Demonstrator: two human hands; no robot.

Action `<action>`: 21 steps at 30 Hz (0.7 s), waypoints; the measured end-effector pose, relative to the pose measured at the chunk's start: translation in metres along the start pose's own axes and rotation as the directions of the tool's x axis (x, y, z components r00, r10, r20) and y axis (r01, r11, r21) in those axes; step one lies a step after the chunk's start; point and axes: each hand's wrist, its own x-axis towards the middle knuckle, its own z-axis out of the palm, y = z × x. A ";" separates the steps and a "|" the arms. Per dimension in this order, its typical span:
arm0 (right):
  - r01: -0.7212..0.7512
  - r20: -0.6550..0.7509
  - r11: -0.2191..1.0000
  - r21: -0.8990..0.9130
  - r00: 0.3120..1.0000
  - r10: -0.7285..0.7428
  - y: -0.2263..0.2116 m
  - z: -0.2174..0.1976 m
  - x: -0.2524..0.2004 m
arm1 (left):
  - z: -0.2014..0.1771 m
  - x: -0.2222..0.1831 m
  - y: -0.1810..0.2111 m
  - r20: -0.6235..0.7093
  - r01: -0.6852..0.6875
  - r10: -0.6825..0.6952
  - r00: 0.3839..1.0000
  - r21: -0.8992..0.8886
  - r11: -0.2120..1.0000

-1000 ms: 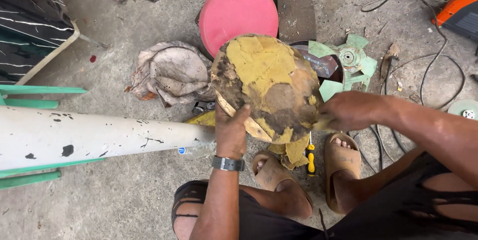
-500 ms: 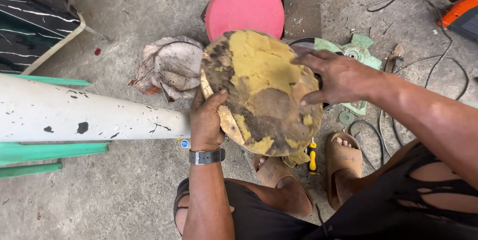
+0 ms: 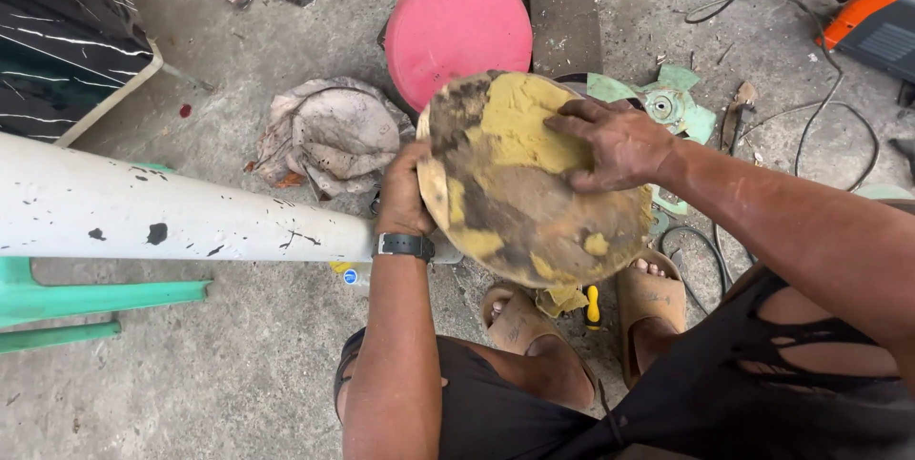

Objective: Removing old foam and cleaning a circular seat base using an angle grinder and manual peeling.

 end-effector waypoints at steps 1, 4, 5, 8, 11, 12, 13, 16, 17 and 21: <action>-0.001 -0.002 1.000 0.001 1.000 0.001 0.009 0.014 0.003 | 0.010 -0.017 0.005 0.001 0.000 0.000 1.000 0.002 1.000; -0.025 -0.318 0.995 -0.096 0.948 -0.007 0.035 0.045 0.018 | 0.024 -0.041 -0.010 0.035 -0.118 0.122 0.992 -0.099 0.988; -0.034 -0.306 0.997 -0.069 0.952 0.012 0.041 0.052 0.025 | 0.012 -0.037 -0.035 0.005 -0.123 0.124 0.992 -0.110 0.986; -0.028 -0.297 0.993 -0.110 0.955 -0.006 0.035 0.050 0.030 | 0.019 -0.040 -0.065 -0.126 -0.174 0.161 0.979 -0.096 0.980; -0.074 -0.133 0.996 -0.045 0.989 0.067 0.013 0.010 0.030 | 0.000 -0.019 -0.081 -0.203 -0.207 0.207 0.957 0.023 0.978; -0.152 0.041 0.986 0.073 0.988 0.150 0.007 -0.011 0.032 | -0.012 -0.006 -0.086 -0.178 -0.207 0.225 0.958 0.114 0.972; -0.155 0.039 0.985 0.072 0.987 0.153 0.014 -0.006 0.036 | 0.013 -0.030 -0.065 -0.174 -0.206 0.223 0.959 0.114 0.972; -0.183 0.018 0.981 0.059 0.983 0.182 0.029 0.001 0.042 | 0.052 -0.067 -0.038 -0.154 -0.083 0.136 0.979 0.307 0.948; -0.190 0.015 0.981 0.045 0.982 0.190 0.027 0.002 0.041 | 0.036 -0.056 -0.052 -0.167 -0.076 0.139 0.976 0.336 0.939; -0.167 -0.062 0.985 -0.048 0.985 0.164 0.015 0.008 0.042 | 0.068 -0.086 -0.040 -0.155 -0.245 0.290 0.944 0.258 0.935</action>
